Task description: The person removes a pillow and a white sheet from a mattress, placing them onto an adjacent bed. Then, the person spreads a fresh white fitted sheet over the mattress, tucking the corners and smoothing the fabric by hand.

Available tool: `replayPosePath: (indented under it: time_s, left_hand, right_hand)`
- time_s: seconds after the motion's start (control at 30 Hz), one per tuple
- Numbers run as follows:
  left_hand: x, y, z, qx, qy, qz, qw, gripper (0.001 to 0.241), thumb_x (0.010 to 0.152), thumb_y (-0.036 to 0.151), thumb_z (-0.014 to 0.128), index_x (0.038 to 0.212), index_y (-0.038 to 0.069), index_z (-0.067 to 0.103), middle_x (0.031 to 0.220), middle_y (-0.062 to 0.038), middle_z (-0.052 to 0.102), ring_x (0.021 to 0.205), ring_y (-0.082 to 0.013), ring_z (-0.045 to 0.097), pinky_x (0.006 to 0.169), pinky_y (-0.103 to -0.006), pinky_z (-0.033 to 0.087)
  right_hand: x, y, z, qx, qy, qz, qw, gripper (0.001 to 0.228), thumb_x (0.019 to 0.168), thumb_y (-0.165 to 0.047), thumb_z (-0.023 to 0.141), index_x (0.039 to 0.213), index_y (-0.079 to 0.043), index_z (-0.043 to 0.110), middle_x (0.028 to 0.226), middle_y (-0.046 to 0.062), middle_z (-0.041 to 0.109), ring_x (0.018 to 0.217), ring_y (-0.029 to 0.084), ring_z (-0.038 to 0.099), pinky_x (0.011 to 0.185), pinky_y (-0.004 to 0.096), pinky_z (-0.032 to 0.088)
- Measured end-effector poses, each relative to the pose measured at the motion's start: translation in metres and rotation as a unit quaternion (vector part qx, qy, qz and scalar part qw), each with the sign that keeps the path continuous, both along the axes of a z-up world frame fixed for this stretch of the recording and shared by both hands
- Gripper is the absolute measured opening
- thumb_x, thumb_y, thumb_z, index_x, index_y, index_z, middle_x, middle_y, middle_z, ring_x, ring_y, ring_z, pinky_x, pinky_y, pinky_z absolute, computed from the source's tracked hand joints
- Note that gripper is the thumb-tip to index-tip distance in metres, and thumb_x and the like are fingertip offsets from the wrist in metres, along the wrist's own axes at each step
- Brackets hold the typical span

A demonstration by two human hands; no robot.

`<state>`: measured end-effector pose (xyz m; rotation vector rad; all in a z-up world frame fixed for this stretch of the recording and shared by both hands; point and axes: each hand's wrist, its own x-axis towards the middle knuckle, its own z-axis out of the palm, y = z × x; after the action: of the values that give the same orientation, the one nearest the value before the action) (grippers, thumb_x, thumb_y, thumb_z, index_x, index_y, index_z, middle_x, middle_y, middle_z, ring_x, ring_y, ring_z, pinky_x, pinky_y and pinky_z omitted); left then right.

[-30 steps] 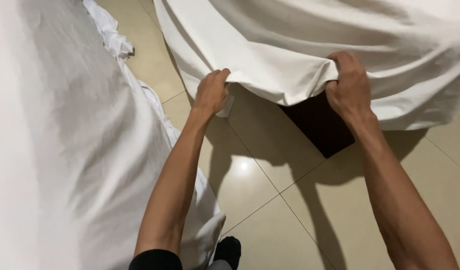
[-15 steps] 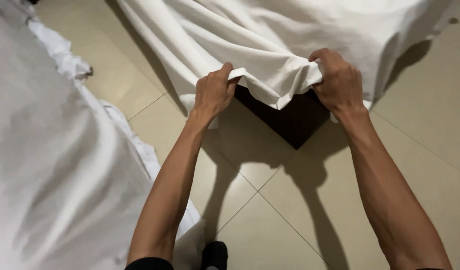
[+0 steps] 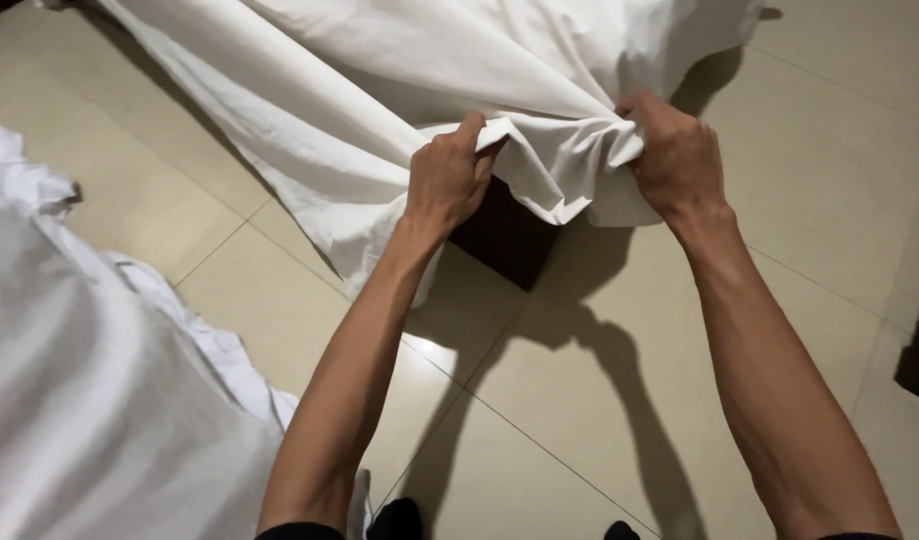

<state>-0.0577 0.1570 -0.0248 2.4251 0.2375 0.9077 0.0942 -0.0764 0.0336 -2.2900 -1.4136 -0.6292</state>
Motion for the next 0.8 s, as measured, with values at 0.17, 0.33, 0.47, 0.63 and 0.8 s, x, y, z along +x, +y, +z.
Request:
replayPosePath:
  time_s: [0.17, 0.33, 0.47, 0.63, 0.8]
  left_hand:
    - [0.027, -0.042, 0.003, -0.035, -0.038, -0.045, 0.998, 0.021, 0.094, 0.011, 0.064, 0.108, 0.004, 0.051, 0.077, -0.023, 0.068, 0.076, -0.0477, 0.066, 0.064, -0.0585, 0.048]
    - [0.05, -0.077, 0.001, -0.076, -0.028, -0.082, 0.993, 0.021, 0.095, 0.009, 0.06, 0.112, 0.002, 0.049, 0.082, -0.025, 0.069, 0.079, -0.0486, 0.066, 0.07, -0.0585, 0.05]
    - [0.053, -0.1, 0.011, -0.092, -0.076, -0.119, 0.986, 0.025, 0.095, 0.008, 0.058, 0.118, 0.001, 0.049, 0.084, -0.027, 0.068, 0.08, -0.0503, 0.065, 0.069, -0.0596, 0.048]
    - [0.056, -0.104, 0.005, -0.12, -0.024, -0.138, 0.983, 0.03, 0.098, 0.006, 0.054, 0.124, 0.0, 0.042, 0.086, -0.028, 0.067, 0.081, -0.0528, 0.062, 0.072, -0.0616, 0.046]
    - [0.053, -0.098, -0.001, -0.092, -0.035, -0.152, 0.983, 0.027, 0.097, 0.005, 0.055, 0.118, 0.003, 0.039, 0.09, -0.028, 0.067, 0.086, -0.0536, 0.062, 0.074, -0.0626, 0.045]
  right_hand:
    - [0.034, -0.041, -0.011, -0.001, -0.026, -0.009, 1.0, 0.011, 0.105, -0.007, 0.077, 0.107, -0.003, 0.067, 0.093, 0.014, 0.075, 0.078, 0.028, 0.075, 0.068, 0.038, 0.061]
    - [0.047, -0.071, -0.007, 0.016, -0.068, -0.015, 0.997, 0.012, 0.103, -0.008, 0.076, 0.101, -0.001, 0.066, 0.092, 0.014, 0.074, 0.079, 0.028, 0.075, 0.07, 0.037, 0.062]
    - [0.054, -0.08, -0.018, 0.028, -0.014, -0.033, 0.999, 0.015, 0.106, -0.011, 0.078, 0.103, -0.001, 0.067, 0.09, 0.015, 0.073, 0.076, 0.028, 0.074, 0.068, 0.037, 0.061]
    - [0.038, -0.075, -0.011, 0.043, 0.033, -0.014, 0.998, 0.015, 0.101, -0.008, 0.077, 0.109, 0.0, 0.068, 0.099, 0.018, 0.074, 0.085, 0.033, 0.074, 0.074, 0.042, 0.061]
    - [0.031, -0.072, -0.008, 0.024, 0.066, -0.018, 0.997, 0.018, 0.097, -0.004, 0.074, 0.112, 0.0, 0.066, 0.102, 0.019, 0.072, 0.091, 0.038, 0.072, 0.078, 0.046, 0.058]
